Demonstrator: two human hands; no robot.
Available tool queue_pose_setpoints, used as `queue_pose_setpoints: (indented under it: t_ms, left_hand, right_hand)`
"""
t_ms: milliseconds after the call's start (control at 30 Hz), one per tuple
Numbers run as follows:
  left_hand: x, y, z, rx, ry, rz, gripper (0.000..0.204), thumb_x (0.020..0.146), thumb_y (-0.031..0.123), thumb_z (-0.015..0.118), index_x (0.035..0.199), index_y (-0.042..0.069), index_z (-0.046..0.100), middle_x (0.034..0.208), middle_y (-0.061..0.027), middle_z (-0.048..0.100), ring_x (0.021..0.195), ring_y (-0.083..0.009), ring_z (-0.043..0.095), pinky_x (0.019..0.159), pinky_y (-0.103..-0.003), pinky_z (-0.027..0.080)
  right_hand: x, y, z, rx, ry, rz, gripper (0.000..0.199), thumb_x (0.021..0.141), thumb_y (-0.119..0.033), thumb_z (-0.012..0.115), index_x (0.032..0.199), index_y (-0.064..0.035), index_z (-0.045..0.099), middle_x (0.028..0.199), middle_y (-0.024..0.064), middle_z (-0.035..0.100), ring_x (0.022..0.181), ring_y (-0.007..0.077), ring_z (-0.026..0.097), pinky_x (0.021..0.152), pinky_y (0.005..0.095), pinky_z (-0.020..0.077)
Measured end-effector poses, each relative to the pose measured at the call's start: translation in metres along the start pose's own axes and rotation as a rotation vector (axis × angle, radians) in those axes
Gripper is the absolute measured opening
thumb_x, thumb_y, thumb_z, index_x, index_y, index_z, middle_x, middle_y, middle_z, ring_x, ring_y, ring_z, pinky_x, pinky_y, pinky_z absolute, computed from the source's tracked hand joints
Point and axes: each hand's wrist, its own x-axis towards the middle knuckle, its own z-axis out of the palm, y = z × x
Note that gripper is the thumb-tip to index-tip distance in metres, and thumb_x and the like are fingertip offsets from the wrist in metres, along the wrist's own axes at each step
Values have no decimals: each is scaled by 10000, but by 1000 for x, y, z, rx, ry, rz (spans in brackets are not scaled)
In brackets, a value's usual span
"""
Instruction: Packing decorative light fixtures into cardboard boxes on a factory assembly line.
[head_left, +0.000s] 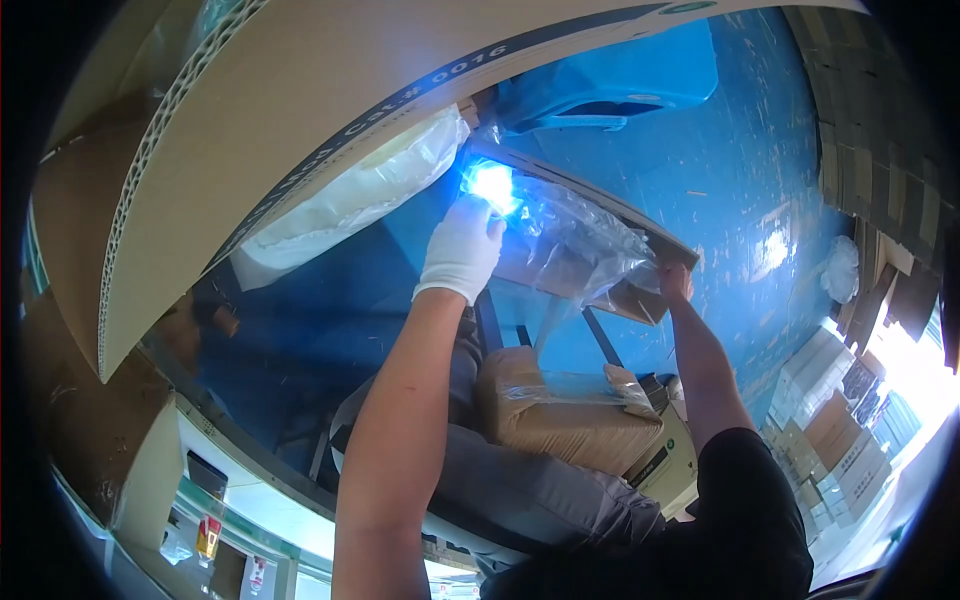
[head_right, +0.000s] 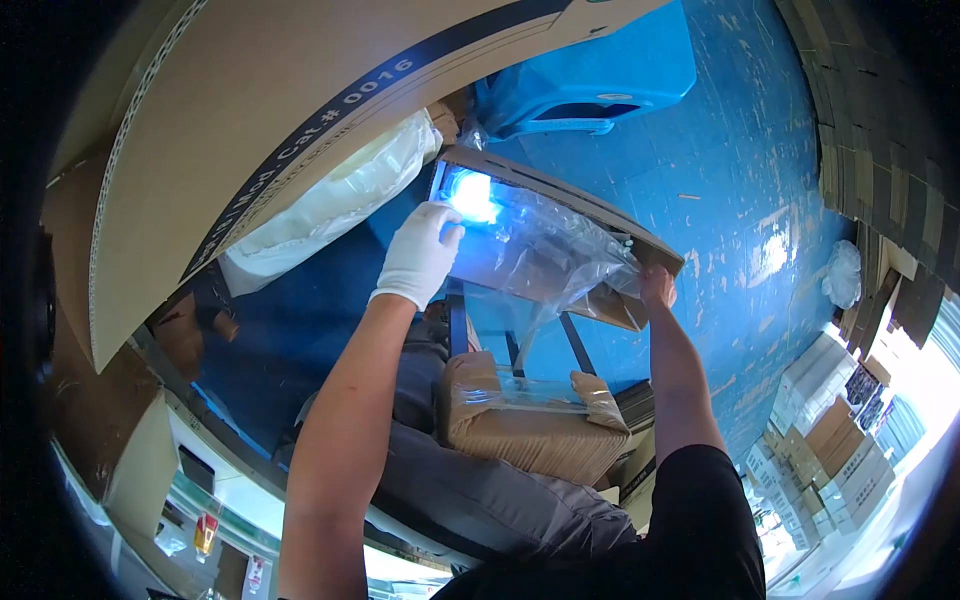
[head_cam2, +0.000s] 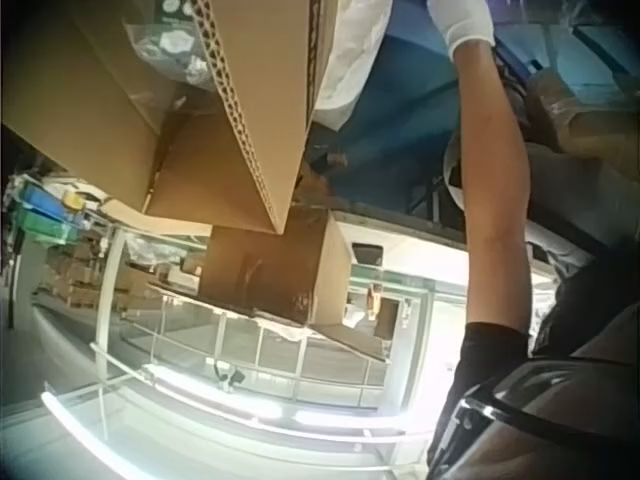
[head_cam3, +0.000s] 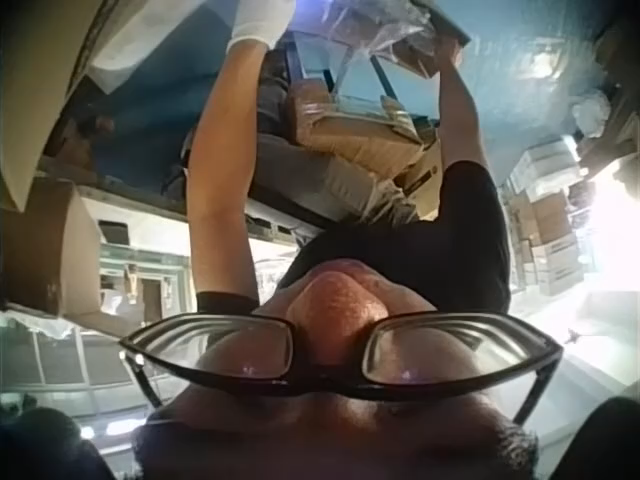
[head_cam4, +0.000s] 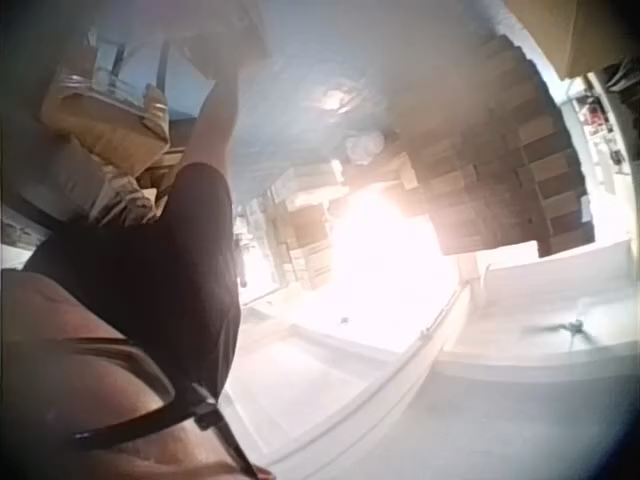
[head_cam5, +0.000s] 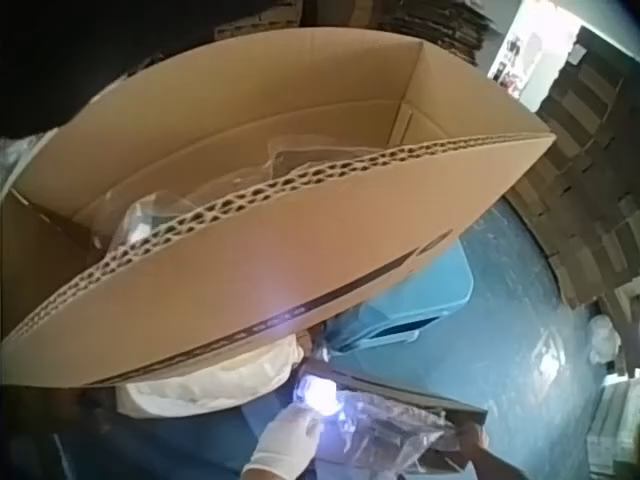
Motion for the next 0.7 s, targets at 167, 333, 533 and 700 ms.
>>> queue_pose_setpoints:
  t_ms: [167,333,533,700]
  left_hand:
    - [-1,-3,-8,163,-4,-88,131,923,150,587,980,78,681,1154,-146,674,1074,-367,635,905,-453,515]
    - [-1,13,-20,252,-693,-115,274,916,239,517,1004,106,740,1091,-167,718,1017,-375,669,907,-465,516]
    - [-8,90,-30,391,-893,70,284,889,177,551,1038,47,754,1105,-202,716,1018,-366,698,884,-430,552]
    - [-43,132,-53,399,-790,324,215,878,168,577,953,63,748,1025,-164,734,967,-291,722,802,-415,556]
  right_hand:
    - [8,-23,20,124,79,84,190,816,-320,667,921,-172,723,997,139,729,967,358,699,820,482,553]
    - [24,15,30,110,137,96,247,808,-279,688,1001,-124,688,1058,155,719,1018,367,681,859,495,539]
    - [34,6,7,-196,466,-216,454,817,-266,728,1211,-59,640,1256,193,648,1182,360,611,974,461,500]
    - [-147,-204,-89,499,-255,-768,300,863,-131,695,1163,-129,694,1192,98,687,1151,312,635,979,393,516]
